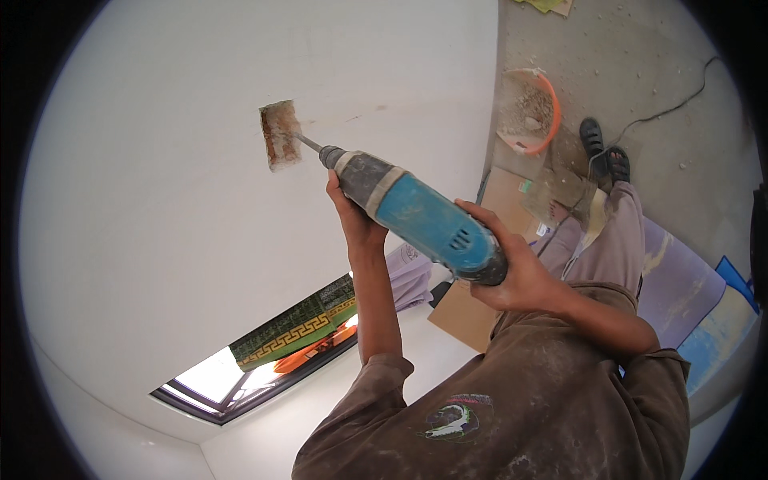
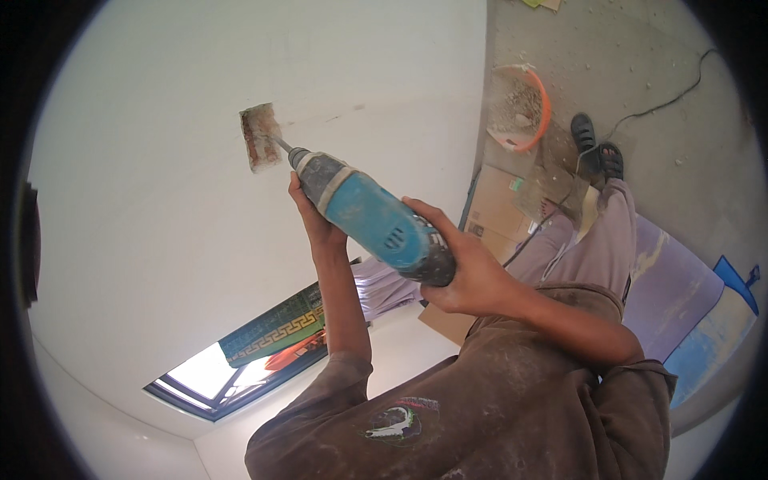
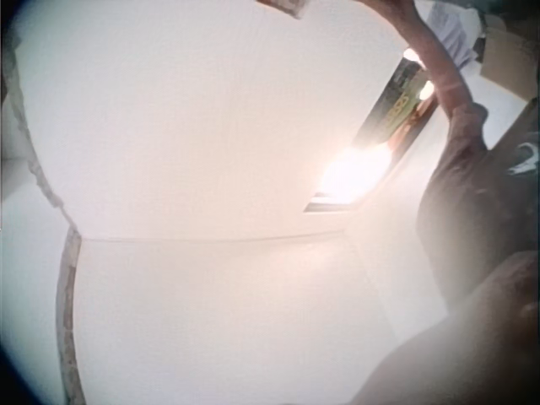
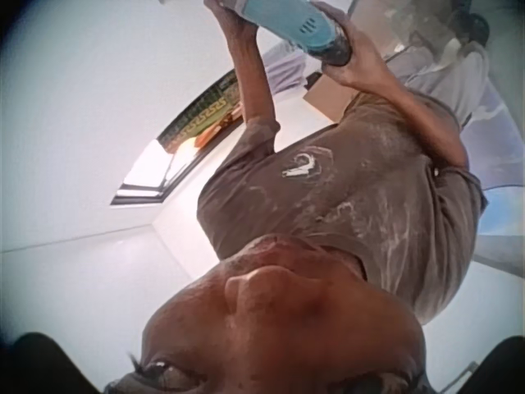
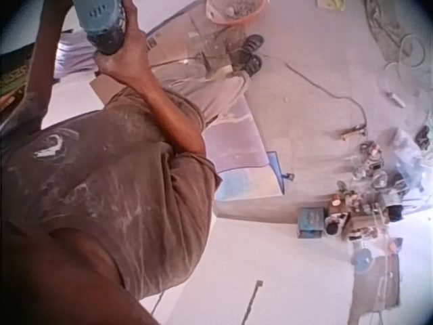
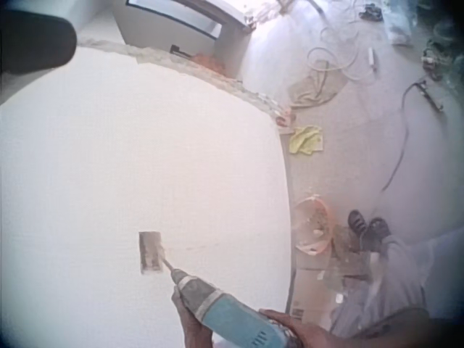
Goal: The person uses a rotary hammer to drill into a pre-marked rectangular section of a white wall. The person holds the tool with both hands and applies pressure to chip away at the masonry within the marked lines.
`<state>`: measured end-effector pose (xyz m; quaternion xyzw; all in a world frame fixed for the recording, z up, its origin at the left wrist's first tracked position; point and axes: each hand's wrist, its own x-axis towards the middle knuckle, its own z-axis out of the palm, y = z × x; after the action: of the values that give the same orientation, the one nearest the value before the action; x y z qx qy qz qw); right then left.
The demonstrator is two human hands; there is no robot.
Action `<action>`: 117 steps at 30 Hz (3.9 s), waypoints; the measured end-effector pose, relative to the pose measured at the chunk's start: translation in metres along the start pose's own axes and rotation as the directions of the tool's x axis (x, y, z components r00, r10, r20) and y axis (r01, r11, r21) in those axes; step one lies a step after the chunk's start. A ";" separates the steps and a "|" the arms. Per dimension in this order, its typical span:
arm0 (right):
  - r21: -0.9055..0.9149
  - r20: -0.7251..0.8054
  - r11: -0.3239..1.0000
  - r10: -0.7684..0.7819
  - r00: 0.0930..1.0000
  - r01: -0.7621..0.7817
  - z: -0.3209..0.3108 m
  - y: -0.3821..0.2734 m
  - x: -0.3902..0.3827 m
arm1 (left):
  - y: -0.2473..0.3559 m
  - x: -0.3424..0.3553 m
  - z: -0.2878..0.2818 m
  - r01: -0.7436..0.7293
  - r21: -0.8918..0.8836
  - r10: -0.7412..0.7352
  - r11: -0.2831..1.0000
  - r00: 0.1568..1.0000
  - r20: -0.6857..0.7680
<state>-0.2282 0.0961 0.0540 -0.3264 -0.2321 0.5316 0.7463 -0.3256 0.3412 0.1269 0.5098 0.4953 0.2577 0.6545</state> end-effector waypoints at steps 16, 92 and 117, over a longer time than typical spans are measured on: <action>0.190 -0.005 0.982 -0.018 1.000 0.018 0.039 0.117 0.011 | -0.004 0.014 -0.082 0.027 0.092 -0.029 0.995 0.999 0.014; -0.658 0.057 0.751 0.122 0.991 -0.055 0.065 -0.143 0.128 | 0.050 0.090 0.004 -0.077 -0.761 0.155 0.644 0.987 0.031; -0.364 -0.007 0.913 0.195 0.981 -0.184 0.001 -0.148 0.159 | 0.048 0.120 0.039 0.002 -0.718 0.008 0.696 1.000 0.010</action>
<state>-0.0819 0.2140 0.1630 -0.4719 -0.3043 0.5540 0.6147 -0.2373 0.4430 0.1249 0.2169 0.3510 0.4283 0.8039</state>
